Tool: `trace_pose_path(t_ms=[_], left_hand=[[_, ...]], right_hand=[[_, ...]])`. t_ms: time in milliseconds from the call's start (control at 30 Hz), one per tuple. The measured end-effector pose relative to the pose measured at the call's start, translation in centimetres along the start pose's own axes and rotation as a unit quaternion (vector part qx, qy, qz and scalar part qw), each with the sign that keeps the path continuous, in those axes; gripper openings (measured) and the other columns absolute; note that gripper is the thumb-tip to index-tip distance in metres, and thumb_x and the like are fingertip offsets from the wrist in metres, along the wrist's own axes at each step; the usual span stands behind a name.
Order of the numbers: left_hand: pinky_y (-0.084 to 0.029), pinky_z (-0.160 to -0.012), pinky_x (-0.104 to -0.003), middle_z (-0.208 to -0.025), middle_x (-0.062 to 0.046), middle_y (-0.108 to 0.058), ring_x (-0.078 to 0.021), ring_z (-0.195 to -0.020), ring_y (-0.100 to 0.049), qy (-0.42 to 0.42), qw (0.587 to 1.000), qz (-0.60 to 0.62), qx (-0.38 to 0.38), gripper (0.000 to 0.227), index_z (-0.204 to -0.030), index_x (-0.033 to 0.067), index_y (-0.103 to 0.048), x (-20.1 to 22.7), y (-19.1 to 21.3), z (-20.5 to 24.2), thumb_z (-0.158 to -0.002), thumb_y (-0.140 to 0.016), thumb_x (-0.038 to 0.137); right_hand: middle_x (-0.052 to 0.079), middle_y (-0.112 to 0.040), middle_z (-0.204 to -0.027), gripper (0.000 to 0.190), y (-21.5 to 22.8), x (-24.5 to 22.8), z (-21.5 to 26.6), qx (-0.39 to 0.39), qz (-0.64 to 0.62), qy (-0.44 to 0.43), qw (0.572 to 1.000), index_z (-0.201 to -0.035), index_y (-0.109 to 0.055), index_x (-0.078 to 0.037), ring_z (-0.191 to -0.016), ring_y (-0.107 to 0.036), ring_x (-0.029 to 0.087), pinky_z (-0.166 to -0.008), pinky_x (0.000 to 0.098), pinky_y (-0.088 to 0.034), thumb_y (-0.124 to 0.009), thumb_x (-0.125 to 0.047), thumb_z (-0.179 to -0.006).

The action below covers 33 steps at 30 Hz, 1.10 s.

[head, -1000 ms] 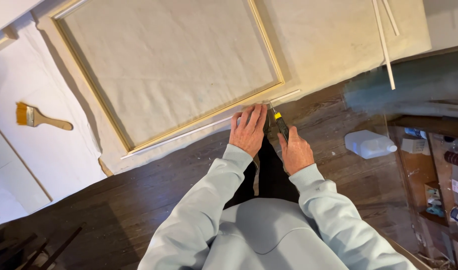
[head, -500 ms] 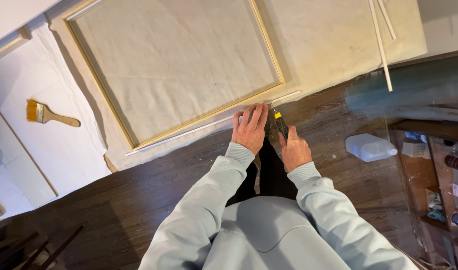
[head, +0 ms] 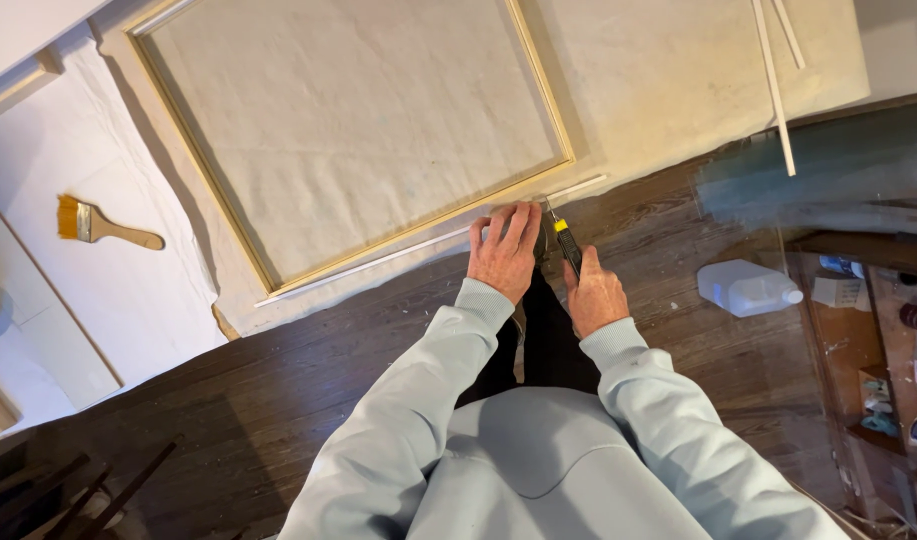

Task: The person uses a utility knife to cut thin wooden sticks to length against a wooden frame. They repeatedly measure, cut, and inspect the sticks, placing trimmed pieces aside and continuing the process on additional sticks.

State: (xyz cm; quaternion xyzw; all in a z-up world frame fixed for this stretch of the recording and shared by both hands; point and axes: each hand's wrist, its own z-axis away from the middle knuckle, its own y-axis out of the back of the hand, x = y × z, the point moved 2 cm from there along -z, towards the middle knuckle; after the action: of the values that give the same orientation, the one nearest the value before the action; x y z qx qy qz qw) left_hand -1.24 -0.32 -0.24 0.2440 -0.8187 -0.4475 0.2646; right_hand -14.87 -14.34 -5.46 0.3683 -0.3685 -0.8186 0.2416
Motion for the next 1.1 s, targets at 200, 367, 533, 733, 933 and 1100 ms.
trace_pose_path(t_ms=[200, 367, 533, 733, 933, 1100], left_hand=[[-0.047, -0.100, -0.049, -0.139, -0.014, -0.057, -0.0302, -0.124, -0.059, 0.004, 1.000, -0.004, -0.004, 0.054, -0.143, 0.0046, -0.063, 0.0, -0.3, -0.2, -0.089, -0.060, 0.003], [-0.047, -0.099, -0.048, -0.137, -0.014, -0.057, -0.0298, -0.124, -0.059, 0.005, 1.000, 0.006, 0.002, 0.052, -0.142, 0.0044, -0.064, -0.1, -0.4, -0.7, -0.090, -0.060, 0.003], [-0.048, -0.096, -0.046, -0.132, -0.010, -0.059, -0.0277, -0.119, -0.061, 0.014, 1.000, 0.012, 0.014, 0.044, -0.135, 0.0065, -0.068, -0.3, -0.8, -0.5, -0.092, -0.058, 0.003], [-0.051, -0.090, -0.042, -0.120, -0.009, -0.059, -0.0278, -0.113, -0.064, 0.006, 1.000, 0.025, 0.016, 0.029, -0.123, 0.0075, -0.072, -0.6, 0.6, -2.0, -0.099, -0.060, -0.001], [-0.054, -0.082, -0.038, -0.109, -0.006, -0.059, -0.0256, -0.095, -0.067, 0.011, 1.000, 0.018, 0.012, 0.017, -0.111, 0.0095, -0.073, -1.3, -0.3, -2.6, -0.103, -0.059, 0.004], [-0.056, -0.078, -0.035, -0.098, -0.004, -0.056, -0.0247, -0.089, -0.067, 0.016, 1.000, 0.006, 0.020, 0.016, -0.106, 0.0117, -0.074, -1.4, -0.2, -3.8, -0.104, -0.059, 0.004]], right_hand=[[0.038, -0.071, -0.088, 0.051, 0.2, -0.3, -0.3, -0.008, -0.009, -0.004, 1.000, -0.134, -0.056, -0.007, -0.089, -0.073, 0.062, -0.072, 0.0695, -0.061, -0.049, -0.052, -0.113], [0.037, -0.072, -0.088, 0.051, 0.2, 0.0, -0.5, -0.014, 0.006, -0.020, 1.000, -0.138, -0.054, -0.011, -0.090, -0.073, 0.061, -0.076, 0.0677, -0.061, -0.049, -0.054, -0.111], [0.040, -0.072, -0.094, 0.050, 1.2, -0.9, 0.1, -0.022, -0.027, -0.004, 0.999, -0.142, -0.052, -0.009, -0.094, -0.072, 0.062, -0.081, 0.0708, -0.058, -0.050, -0.048, -0.111], [0.028, -0.077, -0.096, 0.048, 6.0, -1.7, 0.4, 0.108, -0.061, 0.023, 0.992, -0.136, -0.061, -0.012, -0.089, -0.076, 0.050, -0.075, 0.0589, -0.061, -0.063, -0.051, -0.107], [0.026, -0.067, -0.121, 0.047, 14.0, -2.3, -11.9, 0.287, 0.068, 0.199, 0.934, -0.156, -0.053, -0.005, -0.107, -0.071, 0.049, -0.082, 0.0554, -0.062, -0.047, -0.033, -0.120], [0.012, -0.046, -0.126, 0.051, 16.1, -3.8, -16.4, 0.267, 0.124, 0.233, 0.927, -0.155, -0.050, -0.007, -0.114, -0.051, 0.037, -0.090, 0.0532, -0.050, -0.073, -0.018, -0.110]])
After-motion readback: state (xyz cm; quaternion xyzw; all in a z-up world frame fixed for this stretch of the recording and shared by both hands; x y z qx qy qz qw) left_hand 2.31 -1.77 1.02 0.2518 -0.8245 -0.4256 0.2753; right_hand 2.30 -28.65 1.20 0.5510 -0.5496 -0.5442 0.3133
